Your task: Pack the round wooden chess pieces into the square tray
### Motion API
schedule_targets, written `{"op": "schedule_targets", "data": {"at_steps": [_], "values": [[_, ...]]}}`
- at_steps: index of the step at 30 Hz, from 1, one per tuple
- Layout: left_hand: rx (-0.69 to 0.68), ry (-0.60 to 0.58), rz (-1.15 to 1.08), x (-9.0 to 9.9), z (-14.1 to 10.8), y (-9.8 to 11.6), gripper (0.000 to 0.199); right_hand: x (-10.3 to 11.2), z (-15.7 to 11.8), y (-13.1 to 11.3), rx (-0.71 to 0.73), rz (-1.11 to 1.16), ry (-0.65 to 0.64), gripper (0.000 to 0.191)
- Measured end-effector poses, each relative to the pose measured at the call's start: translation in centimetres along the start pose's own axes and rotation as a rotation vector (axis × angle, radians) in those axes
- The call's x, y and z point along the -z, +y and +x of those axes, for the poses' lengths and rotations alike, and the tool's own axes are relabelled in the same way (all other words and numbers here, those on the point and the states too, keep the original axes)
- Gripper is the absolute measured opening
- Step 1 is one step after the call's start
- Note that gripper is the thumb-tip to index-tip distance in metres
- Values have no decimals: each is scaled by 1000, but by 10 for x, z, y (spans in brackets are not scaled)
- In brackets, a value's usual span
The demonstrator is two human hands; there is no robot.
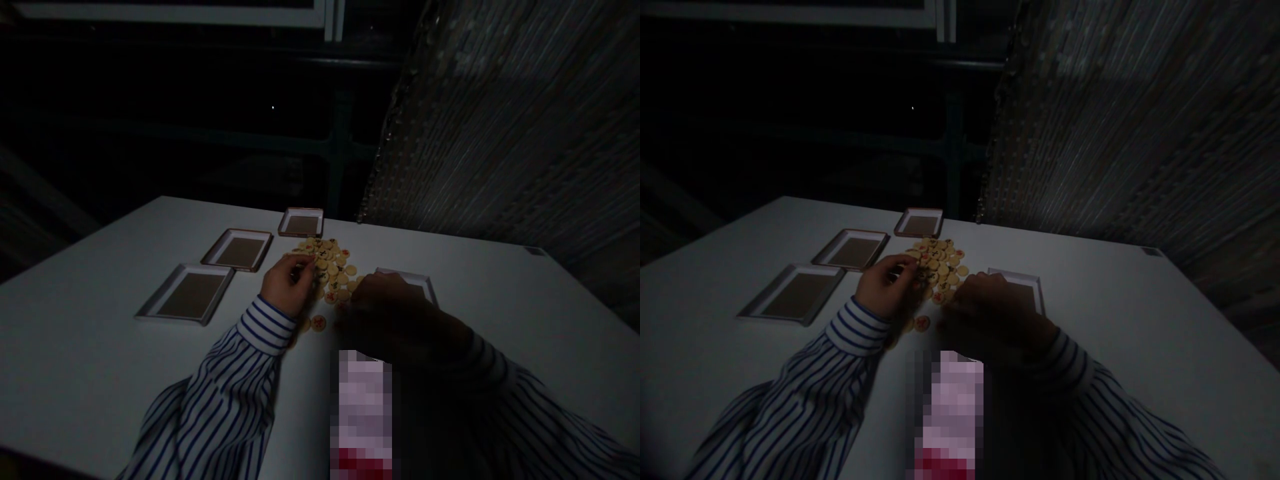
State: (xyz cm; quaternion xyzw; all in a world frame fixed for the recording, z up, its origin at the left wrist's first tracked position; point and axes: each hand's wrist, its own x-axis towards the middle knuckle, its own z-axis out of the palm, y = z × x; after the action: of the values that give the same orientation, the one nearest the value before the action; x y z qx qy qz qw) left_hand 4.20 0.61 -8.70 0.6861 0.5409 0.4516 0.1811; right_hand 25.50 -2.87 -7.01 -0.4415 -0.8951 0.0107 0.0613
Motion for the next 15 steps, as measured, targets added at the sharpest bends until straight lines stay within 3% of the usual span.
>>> {"op": "schedule_targets", "data": {"at_steps": [6,15], "values": [[-56,-27,109,0,3,-7,23,10,13,15,-74,-57,-55,23],[-79,-58,192,-2,3,-11,24,1,20,14,-72,-126,-151,22]]}}
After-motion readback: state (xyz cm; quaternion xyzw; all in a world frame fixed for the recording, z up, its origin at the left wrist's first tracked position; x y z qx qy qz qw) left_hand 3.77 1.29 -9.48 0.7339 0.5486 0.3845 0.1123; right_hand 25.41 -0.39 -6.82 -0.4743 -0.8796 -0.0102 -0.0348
